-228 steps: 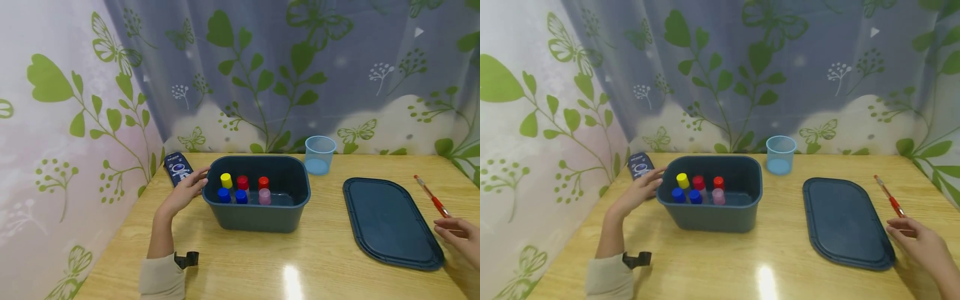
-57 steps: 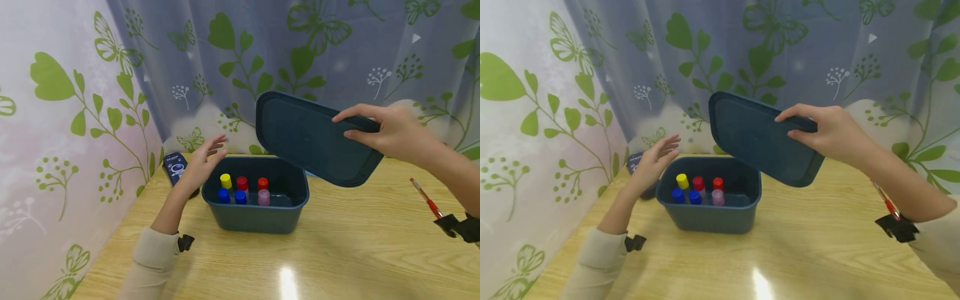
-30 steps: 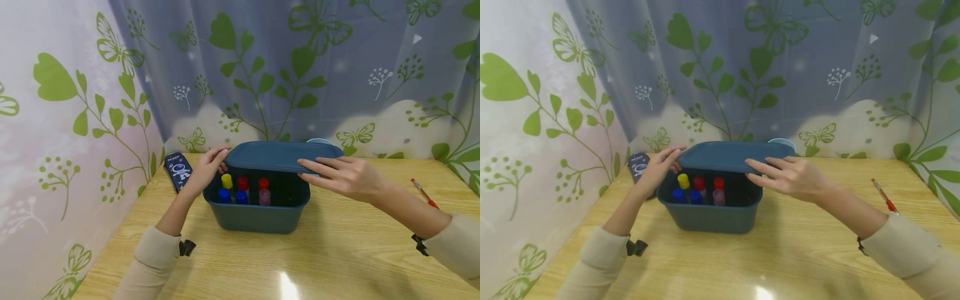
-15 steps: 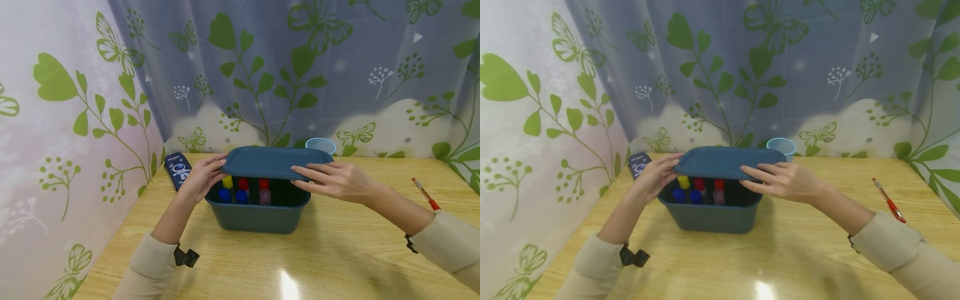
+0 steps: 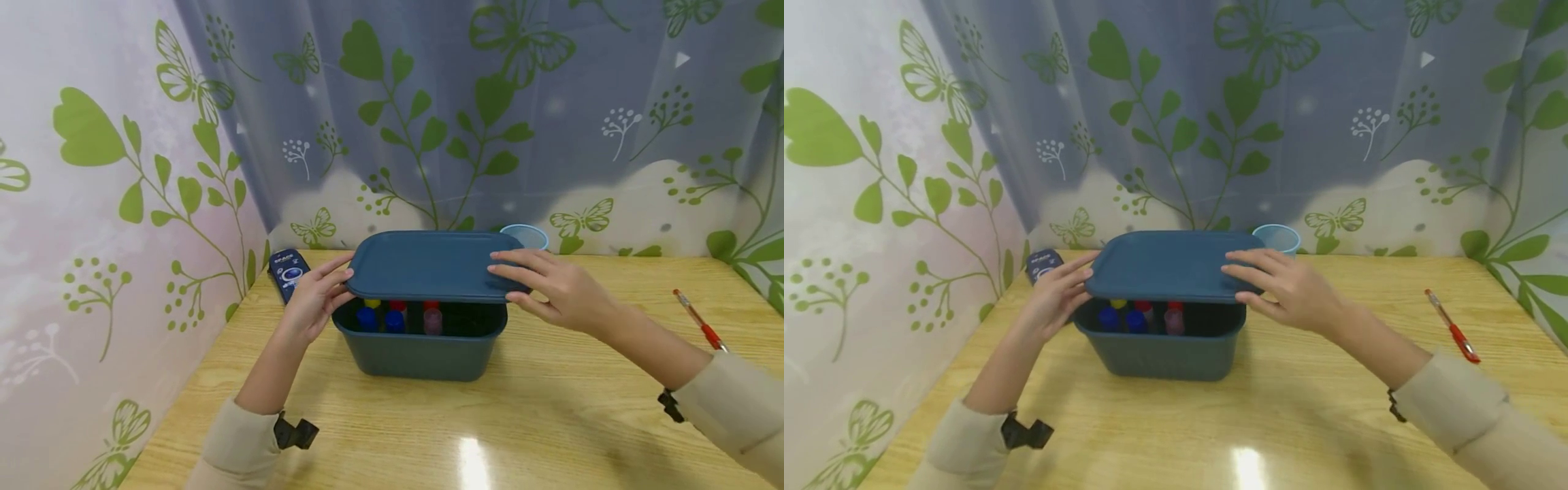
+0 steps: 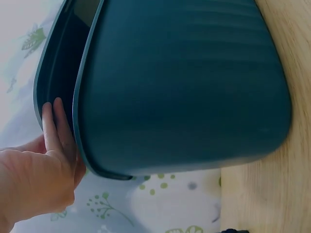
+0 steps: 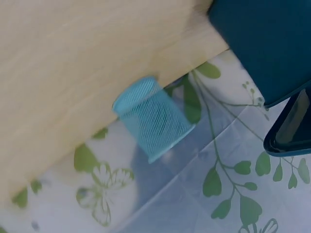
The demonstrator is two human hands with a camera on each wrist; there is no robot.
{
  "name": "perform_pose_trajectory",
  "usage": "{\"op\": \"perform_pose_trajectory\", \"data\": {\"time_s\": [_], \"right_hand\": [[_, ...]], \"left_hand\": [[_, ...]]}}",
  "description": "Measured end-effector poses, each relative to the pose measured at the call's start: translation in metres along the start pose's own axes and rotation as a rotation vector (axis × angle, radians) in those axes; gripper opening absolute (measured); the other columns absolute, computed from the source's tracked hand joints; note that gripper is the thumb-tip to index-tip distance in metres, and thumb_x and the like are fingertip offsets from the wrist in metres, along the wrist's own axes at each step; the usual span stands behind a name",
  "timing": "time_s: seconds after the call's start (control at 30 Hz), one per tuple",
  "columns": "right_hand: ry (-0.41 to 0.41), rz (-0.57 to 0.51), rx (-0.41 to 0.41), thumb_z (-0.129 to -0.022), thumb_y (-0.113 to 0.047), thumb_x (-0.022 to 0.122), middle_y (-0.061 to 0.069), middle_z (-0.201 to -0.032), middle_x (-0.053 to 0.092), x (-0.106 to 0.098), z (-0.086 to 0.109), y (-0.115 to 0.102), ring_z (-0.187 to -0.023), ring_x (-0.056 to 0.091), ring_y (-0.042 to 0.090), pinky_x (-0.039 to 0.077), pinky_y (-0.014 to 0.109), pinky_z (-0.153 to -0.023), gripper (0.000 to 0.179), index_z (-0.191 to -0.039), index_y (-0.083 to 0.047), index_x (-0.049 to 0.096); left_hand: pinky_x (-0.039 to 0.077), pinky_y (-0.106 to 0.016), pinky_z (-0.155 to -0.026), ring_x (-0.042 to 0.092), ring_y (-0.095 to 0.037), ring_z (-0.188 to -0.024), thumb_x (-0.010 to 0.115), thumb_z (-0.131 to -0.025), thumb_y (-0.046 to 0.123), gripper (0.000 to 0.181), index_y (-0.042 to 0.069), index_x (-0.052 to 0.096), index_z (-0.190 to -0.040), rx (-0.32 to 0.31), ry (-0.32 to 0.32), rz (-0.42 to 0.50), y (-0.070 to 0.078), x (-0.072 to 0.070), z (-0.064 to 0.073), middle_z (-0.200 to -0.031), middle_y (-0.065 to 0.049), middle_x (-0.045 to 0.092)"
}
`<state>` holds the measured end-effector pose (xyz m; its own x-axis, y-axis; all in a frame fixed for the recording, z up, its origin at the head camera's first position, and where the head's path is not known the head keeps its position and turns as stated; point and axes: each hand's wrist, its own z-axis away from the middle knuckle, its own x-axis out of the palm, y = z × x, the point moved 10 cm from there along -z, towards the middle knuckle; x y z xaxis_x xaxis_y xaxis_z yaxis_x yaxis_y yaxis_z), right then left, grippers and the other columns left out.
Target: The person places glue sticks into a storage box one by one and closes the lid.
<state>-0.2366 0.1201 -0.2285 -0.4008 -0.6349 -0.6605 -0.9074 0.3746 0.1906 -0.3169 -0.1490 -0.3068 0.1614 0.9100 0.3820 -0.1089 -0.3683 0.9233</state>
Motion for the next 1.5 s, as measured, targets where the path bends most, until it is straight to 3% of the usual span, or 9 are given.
{"op": "perform_pose_trajectory", "data": {"time_s": [0.07, 0.23, 0.43, 0.67, 0.87, 0.97, 1.07, 1.23, 1.5], "right_hand": [[0.006, -0.080, 0.209, -0.098, -0.034, 0.045, 0.010, -0.123, 0.055, 0.000, 0.005, 0.017, -0.110, 0.051, 0.027, 0.044, 0.028, -0.084, 0.040, -0.113, -0.003, 0.064], [-0.049, -0.246, 0.707, -0.094, -0.021, 0.056, 0.008, -0.129, 0.047, 0.013, 0.026, 0.051, -0.111, 0.048, 0.027, 0.045, 0.037, -0.085, 0.029, -0.118, -0.007, 0.060], [-0.196, -0.367, 1.033, -0.093, -0.035, 0.053, 0.018, -0.120, 0.047, 0.034, 0.048, 0.058, -0.099, 0.053, 0.033, 0.047, 0.048, -0.078, 0.050, -0.135, -0.008, 0.045], [-0.220, -0.443, 1.123, -0.093, -0.031, 0.055, 0.022, -0.107, 0.052, 0.043, 0.055, 0.056, -0.075, 0.059, 0.026, 0.050, 0.036, -0.061, 0.051, -0.135, -0.005, 0.043], [-0.218, -0.448, 1.137, -0.092, -0.032, 0.057, 0.020, -0.107, 0.053, 0.046, 0.055, 0.055, -0.068, 0.057, 0.023, 0.049, 0.035, -0.058, 0.051, -0.134, -0.006, 0.045], [-0.223, -0.409, 1.100, -0.092, -0.033, 0.056, 0.018, -0.105, 0.053, 0.048, 0.052, 0.053, -0.068, 0.056, 0.021, 0.047, 0.034, -0.055, 0.051, -0.135, -0.006, 0.045], [-0.226, -0.366, 1.061, -0.093, -0.033, 0.055, 0.015, -0.102, 0.054, 0.052, 0.050, 0.052, -0.068, 0.054, 0.020, 0.045, 0.033, -0.053, 0.051, -0.135, -0.007, 0.044], [-0.231, -0.317, 1.020, -0.093, -0.030, 0.055, 0.012, -0.096, 0.054, 0.056, 0.047, 0.053, -0.064, 0.049, 0.021, 0.041, 0.033, -0.050, 0.048, -0.134, -0.006, 0.046], [-0.319, -0.214, 0.977, -0.092, -0.029, 0.053, 0.009, -0.094, 0.052, 0.063, 0.046, 0.056, -0.061, 0.047, 0.016, 0.039, 0.031, -0.048, 0.048, -0.134, -0.005, 0.047]], "left_hand": [[0.051, -0.024, -0.076, 0.064, -0.016, -0.086, 0.045, -0.096, 0.001, 0.045, 0.002, 0.036, -0.140, 0.000, 0.006, -0.004, 0.000, -0.004, 0.002, -0.132, -0.017, 0.042], [0.052, -0.023, -0.073, 0.063, -0.015, -0.082, 0.044, -0.096, 0.001, 0.046, 0.003, 0.034, -0.141, 0.004, 0.002, -0.030, 0.002, -0.011, 0.008, -0.123, -0.013, 0.048], [0.053, -0.024, -0.070, 0.065, -0.016, -0.079, 0.044, -0.096, -0.001, 0.047, 0.002, 0.034, -0.141, 0.009, -0.032, -0.068, 0.001, -0.014, 0.014, -0.105, -0.007, 0.061], [0.053, -0.024, -0.070, 0.065, -0.016, -0.081, 0.044, -0.096, -0.001, 0.048, 0.001, 0.030, -0.142, 0.020, -0.061, -0.096, -0.001, -0.016, 0.017, -0.102, -0.006, 0.063], [0.053, -0.024, -0.068, 0.064, -0.014, -0.077, 0.044, -0.096, 0.000, 0.045, 0.001, 0.034, -0.141, 0.042, -0.017, -0.183, 0.000, -0.020, 0.020, -0.100, -0.005, 0.061], [0.053, -0.024, -0.059, 0.061, -0.013, -0.065, 0.048, -0.096, 0.006, 0.043, 0.003, 0.040, -0.138, 0.107, 0.043, -0.370, 0.006, -0.022, 0.020, -0.097, -0.008, 0.058], [0.047, -0.026, -0.048, 0.054, -0.015, -0.055, 0.053, -0.095, 0.015, 0.042, 0.009, 0.045, -0.135, 0.194, 0.116, -0.680, 0.014, -0.022, 0.020, -0.090, -0.010, 0.056], [0.038, -0.030, -0.050, 0.044, -0.018, -0.055, 0.054, -0.094, 0.025, 0.042, 0.013, 0.048, -0.133, 0.293, 0.165, -1.134, 0.018, -0.017, 0.022, -0.078, -0.006, 0.053], [0.031, -0.030, -0.045, 0.037, -0.016, -0.046, 0.048, -0.095, 0.025, 0.041, 0.011, 0.048, -0.133, 0.343, 0.105, -1.452, 0.012, -0.009, 0.020, -0.059, 0.000, 0.043]]}}
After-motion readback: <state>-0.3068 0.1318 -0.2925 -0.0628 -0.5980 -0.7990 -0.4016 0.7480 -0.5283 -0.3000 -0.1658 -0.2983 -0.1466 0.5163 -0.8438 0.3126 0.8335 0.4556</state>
